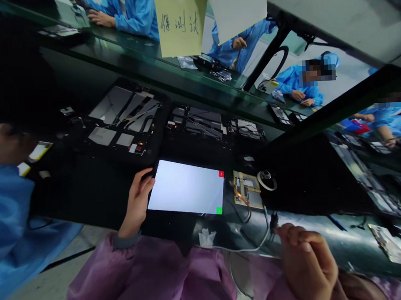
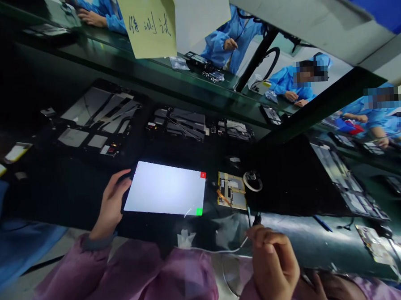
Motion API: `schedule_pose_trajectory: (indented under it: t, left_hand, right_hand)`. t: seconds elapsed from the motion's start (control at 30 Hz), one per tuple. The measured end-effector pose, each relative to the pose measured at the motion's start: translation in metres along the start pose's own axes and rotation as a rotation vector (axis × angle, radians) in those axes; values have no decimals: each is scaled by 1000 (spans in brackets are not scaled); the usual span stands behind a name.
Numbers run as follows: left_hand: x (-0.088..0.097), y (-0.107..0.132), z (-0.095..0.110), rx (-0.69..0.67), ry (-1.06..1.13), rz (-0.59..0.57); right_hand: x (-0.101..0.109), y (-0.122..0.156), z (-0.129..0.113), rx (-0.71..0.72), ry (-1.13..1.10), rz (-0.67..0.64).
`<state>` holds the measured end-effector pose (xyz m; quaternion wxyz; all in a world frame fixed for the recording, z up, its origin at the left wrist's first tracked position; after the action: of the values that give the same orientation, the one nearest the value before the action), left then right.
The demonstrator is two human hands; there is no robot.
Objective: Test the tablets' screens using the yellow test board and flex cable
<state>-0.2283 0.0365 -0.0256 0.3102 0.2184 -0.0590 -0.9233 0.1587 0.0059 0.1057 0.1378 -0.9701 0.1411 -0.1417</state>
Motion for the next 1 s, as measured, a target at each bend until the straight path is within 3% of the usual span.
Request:
schedule_pose_trajectory:
  t: [0.17,0.3,0.37,0.47,0.6,0.7,0.77,0.83,1.0]
  left_hand:
    - [1,-2,-2,-4,21,-20]
    - [3,-4,-4,-18,32,-25]
    - [2,-3,-3,-16,23,-17]
    - [0,0,0,12,70,-10]
    - [-2,1,-3,67,148,-25]
    - [-1,2,-2,29,104,-28]
    - [0,2,-2,-2,72,-23]
    - [2,2,-3,-12,58,-17]
    - [9,-2,-6,-69,-6,6]
  right_hand:
    - [-19,-12,-33,149,-2,14]
    - [-46,-10,-43,205,-2,-13]
    - [-80,-9,-41,244,63,-168]
    - [-151,-6,-22,346,269,-502]
    - [-203,-8,11,383,571,-258]
    - [-231,19,19,582,805,-379]
    - [-230,40,22,688,840,-496]
    - [-211,49,28,705,840,-526]
    - [-123,31,51,539,876,-265]
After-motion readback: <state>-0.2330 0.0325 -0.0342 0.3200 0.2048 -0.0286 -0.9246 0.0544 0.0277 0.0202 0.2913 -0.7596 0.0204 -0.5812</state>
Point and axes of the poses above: each hand's wrist, its own y-axis away from the middle knuckle, its own x-axis out of the back of the hand, z = x × y, the point moved 6 cm from there along -y, towards the middle knuckle, and after that the axes turned 15 degrees about y, right-handed, at the moved point
